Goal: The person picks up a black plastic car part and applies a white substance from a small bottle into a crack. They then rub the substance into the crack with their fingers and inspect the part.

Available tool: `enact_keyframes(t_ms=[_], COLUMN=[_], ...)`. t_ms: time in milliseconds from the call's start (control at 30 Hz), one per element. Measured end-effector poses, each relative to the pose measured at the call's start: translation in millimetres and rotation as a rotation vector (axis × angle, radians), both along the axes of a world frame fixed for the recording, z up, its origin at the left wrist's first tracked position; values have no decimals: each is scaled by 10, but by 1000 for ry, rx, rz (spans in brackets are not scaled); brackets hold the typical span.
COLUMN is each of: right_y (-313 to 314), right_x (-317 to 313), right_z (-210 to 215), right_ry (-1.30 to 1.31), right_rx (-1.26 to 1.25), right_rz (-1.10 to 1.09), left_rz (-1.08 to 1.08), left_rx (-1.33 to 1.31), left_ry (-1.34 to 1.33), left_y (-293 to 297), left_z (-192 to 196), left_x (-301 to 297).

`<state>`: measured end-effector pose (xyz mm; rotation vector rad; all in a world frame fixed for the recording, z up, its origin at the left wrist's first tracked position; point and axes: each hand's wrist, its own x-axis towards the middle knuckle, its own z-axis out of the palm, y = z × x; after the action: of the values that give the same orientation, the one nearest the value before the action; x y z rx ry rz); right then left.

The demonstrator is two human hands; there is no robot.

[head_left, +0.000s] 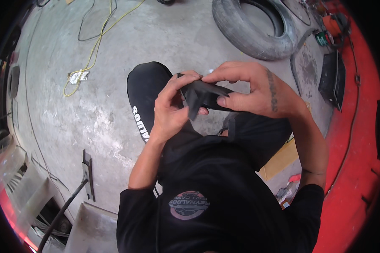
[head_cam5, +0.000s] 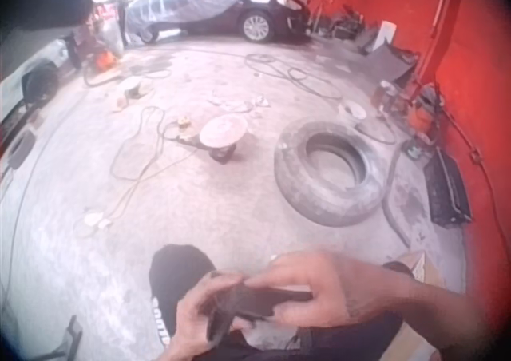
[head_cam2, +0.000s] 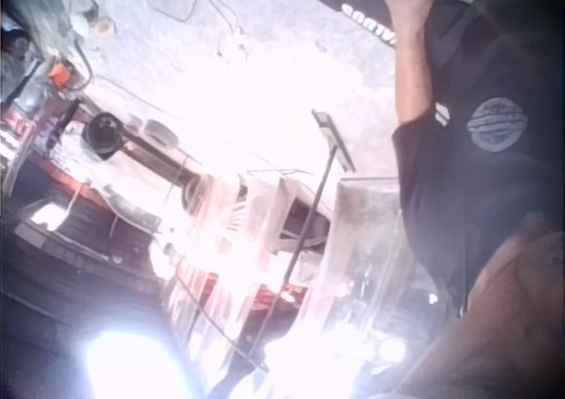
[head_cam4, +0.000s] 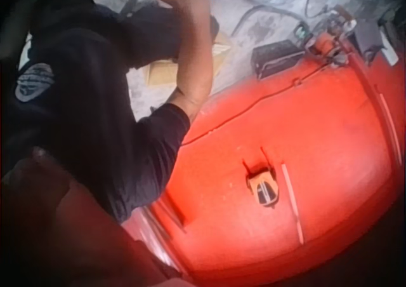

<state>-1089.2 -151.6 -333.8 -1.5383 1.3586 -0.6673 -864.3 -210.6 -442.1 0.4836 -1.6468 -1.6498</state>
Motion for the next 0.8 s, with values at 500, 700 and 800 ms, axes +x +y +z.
enact_keyframes(t_ms=[500, 700, 800], right_y=[564, 480, 471], right_x=[-134, 185, 364], right_z=[-74, 115, 89], right_ry=[187, 162, 237], right_rx=[-370, -247, -257], right_rz=[-7, -219, -279], left_rz=[514, 524, 496], left_rx=[-898, -1079, -963], left_ry=[24, 48, 54], left_y=[-1, 21, 105], left_z=[60, 78, 27], left_x=[-57, -30, -3])
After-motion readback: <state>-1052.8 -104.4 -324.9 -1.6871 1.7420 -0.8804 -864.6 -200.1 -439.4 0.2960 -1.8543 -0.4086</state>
